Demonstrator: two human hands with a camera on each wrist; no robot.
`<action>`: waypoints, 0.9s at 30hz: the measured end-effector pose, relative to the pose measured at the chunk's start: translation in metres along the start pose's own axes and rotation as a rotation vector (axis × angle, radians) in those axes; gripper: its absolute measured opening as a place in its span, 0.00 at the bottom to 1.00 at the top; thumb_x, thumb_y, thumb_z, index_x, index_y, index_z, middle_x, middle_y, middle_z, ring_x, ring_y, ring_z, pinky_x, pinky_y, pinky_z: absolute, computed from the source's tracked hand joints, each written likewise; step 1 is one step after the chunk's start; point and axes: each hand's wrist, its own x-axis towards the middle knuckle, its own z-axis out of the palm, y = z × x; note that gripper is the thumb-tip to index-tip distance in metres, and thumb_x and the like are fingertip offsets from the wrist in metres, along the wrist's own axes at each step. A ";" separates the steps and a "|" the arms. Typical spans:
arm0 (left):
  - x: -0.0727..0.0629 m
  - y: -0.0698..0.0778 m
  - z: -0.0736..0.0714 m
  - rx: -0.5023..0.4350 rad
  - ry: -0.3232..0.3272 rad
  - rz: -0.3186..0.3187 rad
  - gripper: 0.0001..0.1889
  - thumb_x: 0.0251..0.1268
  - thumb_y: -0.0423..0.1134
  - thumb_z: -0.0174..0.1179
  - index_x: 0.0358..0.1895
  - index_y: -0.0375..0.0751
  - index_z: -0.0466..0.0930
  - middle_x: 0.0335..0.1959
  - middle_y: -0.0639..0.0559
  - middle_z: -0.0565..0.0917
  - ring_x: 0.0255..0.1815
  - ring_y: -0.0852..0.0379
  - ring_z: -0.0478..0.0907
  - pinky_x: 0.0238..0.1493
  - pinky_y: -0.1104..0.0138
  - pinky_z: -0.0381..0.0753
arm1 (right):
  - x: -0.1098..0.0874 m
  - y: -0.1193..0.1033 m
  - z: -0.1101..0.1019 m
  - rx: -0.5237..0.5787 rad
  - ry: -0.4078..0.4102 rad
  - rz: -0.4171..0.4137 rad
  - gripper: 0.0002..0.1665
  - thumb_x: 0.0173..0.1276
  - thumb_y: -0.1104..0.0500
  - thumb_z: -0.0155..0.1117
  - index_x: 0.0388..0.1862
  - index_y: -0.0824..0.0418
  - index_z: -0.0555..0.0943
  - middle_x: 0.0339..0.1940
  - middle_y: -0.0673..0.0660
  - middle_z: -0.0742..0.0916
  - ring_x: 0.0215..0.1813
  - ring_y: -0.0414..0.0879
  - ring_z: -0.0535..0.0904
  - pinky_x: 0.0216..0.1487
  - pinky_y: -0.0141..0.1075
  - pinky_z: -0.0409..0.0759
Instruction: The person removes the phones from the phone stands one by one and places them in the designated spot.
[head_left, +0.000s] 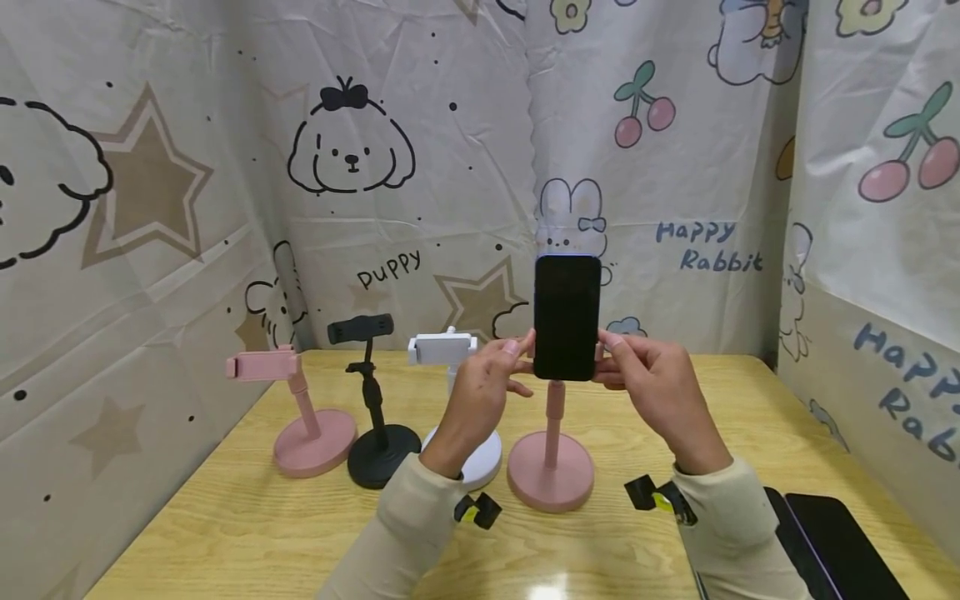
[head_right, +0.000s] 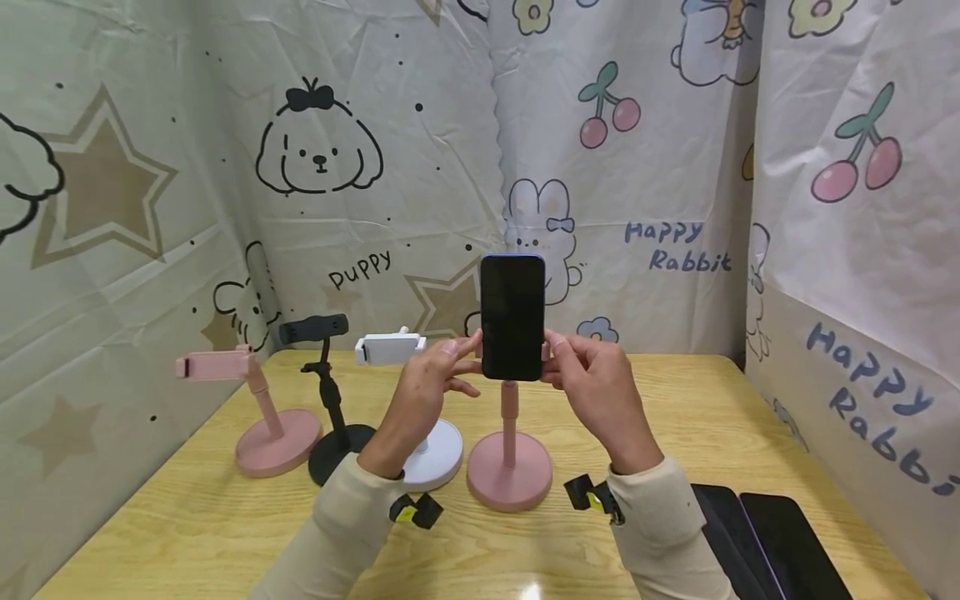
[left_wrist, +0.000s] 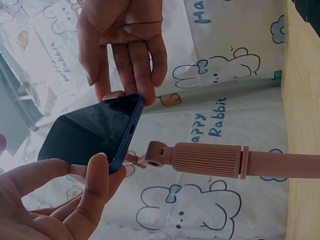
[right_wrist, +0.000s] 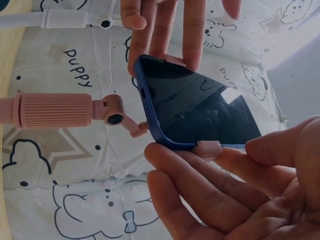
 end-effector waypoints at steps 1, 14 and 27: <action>-0.001 0.005 0.000 0.002 0.001 -0.002 0.21 0.80 0.40 0.39 0.65 0.34 0.70 0.60 0.39 0.74 0.51 0.42 0.80 0.41 0.52 0.83 | 0.000 0.000 0.000 0.000 0.001 0.000 0.28 0.76 0.44 0.49 0.59 0.64 0.79 0.47 0.61 0.86 0.40 0.49 0.87 0.40 0.38 0.84; -0.011 0.033 0.001 0.045 0.016 0.024 0.20 0.78 0.36 0.41 0.64 0.30 0.71 0.60 0.37 0.74 0.48 0.40 0.80 0.41 0.50 0.83 | 0.000 0.003 -0.001 -0.032 -0.003 0.017 0.29 0.76 0.43 0.49 0.61 0.62 0.78 0.44 0.61 0.87 0.40 0.48 0.87 0.41 0.38 0.84; -0.001 -0.012 0.010 0.137 0.052 0.038 0.22 0.75 0.40 0.48 0.70 0.48 0.67 0.58 0.47 0.75 0.47 0.53 0.83 0.40 0.68 0.83 | 0.002 0.006 0.004 -0.122 -0.009 0.035 0.28 0.74 0.45 0.53 0.66 0.59 0.74 0.51 0.60 0.84 0.47 0.52 0.84 0.50 0.47 0.81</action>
